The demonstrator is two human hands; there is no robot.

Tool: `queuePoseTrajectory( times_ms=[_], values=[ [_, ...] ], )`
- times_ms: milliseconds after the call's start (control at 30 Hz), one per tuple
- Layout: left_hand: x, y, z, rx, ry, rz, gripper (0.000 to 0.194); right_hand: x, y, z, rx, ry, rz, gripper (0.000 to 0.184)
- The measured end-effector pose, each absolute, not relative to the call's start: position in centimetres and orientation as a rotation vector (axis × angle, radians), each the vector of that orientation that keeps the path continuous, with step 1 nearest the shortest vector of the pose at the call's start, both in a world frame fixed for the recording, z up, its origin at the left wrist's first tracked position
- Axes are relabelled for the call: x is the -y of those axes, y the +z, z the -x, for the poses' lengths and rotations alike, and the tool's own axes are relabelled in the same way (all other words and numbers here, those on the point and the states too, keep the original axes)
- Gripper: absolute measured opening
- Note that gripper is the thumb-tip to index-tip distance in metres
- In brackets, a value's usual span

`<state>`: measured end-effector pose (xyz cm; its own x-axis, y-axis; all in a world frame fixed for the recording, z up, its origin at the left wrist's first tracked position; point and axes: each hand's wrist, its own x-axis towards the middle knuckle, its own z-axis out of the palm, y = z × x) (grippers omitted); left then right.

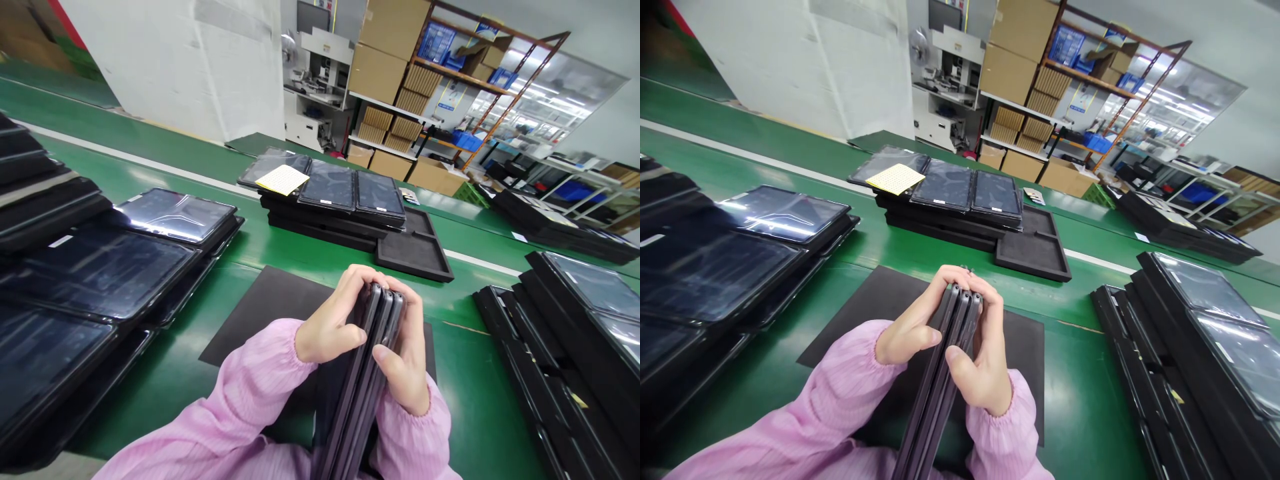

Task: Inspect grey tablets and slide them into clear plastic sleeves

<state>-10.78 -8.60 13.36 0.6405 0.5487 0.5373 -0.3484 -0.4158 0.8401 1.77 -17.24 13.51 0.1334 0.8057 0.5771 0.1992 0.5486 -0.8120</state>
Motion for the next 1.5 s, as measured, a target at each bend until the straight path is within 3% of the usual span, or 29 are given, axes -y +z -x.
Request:
queuePoseTrajectory(
  times_ms=[1500],
  values=[
    [8.56,13.24,10.87,-0.175,0.99,-1.734,0.048,17.12,13.69,-1.74,1.434,0.5,0.952,0.055]
  ],
)
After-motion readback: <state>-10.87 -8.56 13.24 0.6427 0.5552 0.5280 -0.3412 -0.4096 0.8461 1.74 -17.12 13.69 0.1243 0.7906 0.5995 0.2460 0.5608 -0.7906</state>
